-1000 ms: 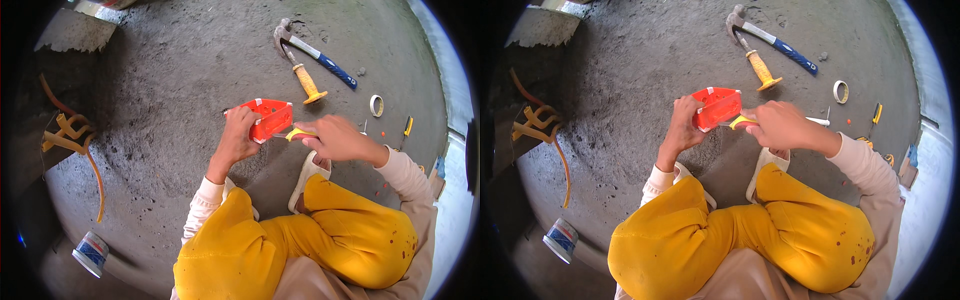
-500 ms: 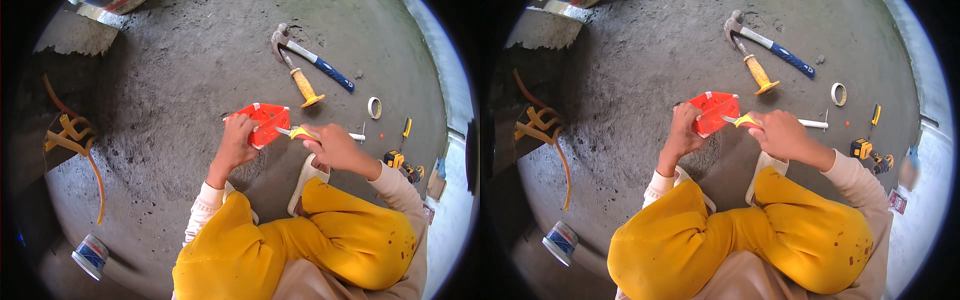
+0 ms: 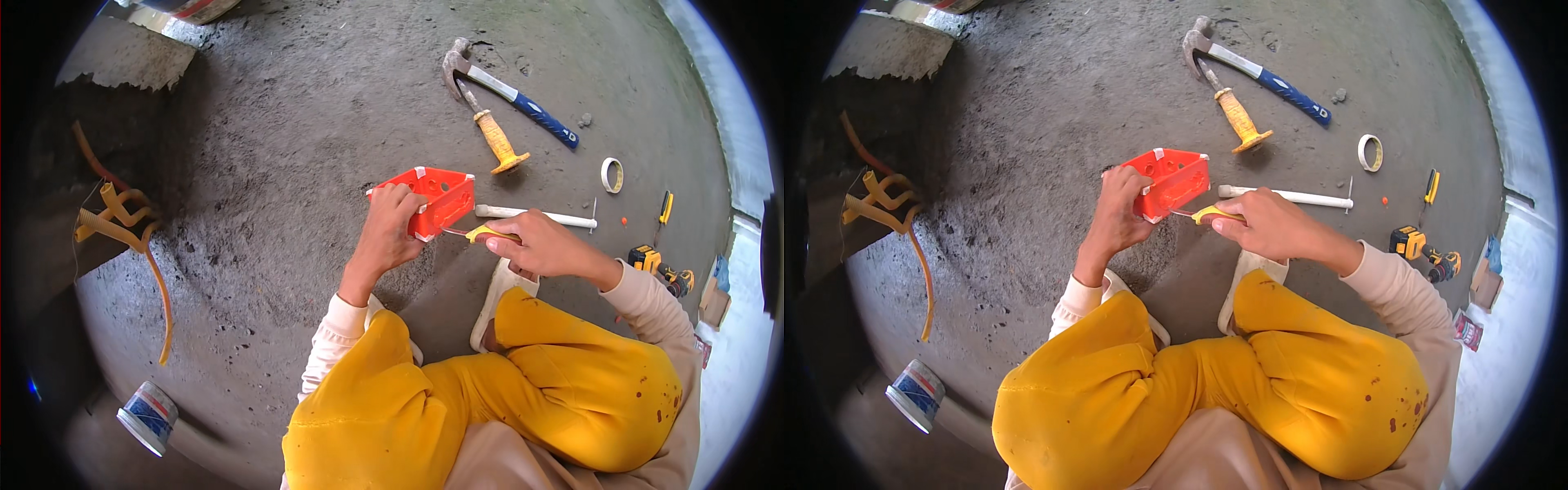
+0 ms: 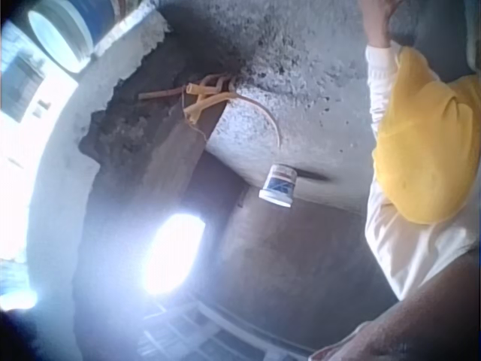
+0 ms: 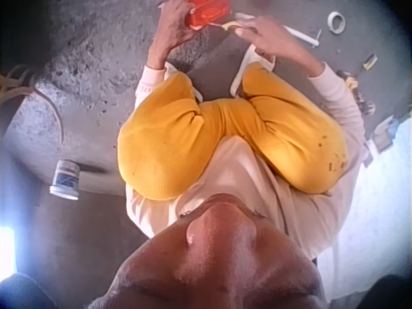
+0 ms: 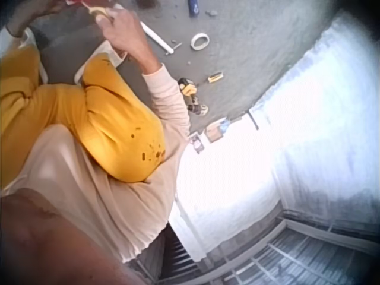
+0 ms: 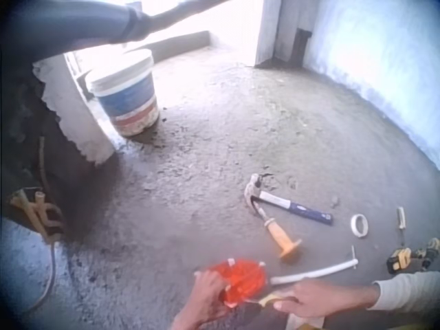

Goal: The person prepares a red plastic electrical junction box by using a knife and pliers to remove knockouts and trim edges, then attempts to fit the box into a recessed space in a concrete wall containing orange conduits.

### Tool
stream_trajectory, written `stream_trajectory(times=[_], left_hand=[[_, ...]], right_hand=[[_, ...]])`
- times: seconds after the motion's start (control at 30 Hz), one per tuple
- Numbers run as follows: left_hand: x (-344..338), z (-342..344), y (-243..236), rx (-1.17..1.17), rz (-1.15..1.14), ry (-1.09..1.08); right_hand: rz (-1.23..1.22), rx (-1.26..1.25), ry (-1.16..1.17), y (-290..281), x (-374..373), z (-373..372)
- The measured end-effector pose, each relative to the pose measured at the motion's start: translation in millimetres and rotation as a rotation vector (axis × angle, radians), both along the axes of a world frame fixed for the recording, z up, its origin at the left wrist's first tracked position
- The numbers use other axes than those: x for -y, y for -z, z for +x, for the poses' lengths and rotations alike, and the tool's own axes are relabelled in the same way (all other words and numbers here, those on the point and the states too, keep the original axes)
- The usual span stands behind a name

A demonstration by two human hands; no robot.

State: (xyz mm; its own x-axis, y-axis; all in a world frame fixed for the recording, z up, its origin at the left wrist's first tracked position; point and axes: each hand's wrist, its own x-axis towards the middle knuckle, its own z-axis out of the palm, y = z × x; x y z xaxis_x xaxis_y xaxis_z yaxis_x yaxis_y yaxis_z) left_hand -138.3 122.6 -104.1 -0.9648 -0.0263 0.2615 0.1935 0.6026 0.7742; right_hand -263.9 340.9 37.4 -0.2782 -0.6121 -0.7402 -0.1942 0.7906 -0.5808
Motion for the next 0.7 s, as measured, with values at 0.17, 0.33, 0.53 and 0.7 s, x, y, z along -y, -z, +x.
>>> stream_trajectory(times=[0.17,0.33,0.53,0.7], left_hand=[[0,0,0,0.022,-0.011,0.004],[2,1,1,0.005,-0.016,-0.006],[1,-2,2,-0.011,0.008,-0.002],[2,0,-1,0.025,-0.031,0.013]], right_hand=[[0.008,0.014,-0.018,0,0,-1],[0.038,0.129,0.079,9,-3,-1],[-0.007,0.172,-0.012,34,-18,-8],[-0.039,0.212,0.139,25,-8,1]])
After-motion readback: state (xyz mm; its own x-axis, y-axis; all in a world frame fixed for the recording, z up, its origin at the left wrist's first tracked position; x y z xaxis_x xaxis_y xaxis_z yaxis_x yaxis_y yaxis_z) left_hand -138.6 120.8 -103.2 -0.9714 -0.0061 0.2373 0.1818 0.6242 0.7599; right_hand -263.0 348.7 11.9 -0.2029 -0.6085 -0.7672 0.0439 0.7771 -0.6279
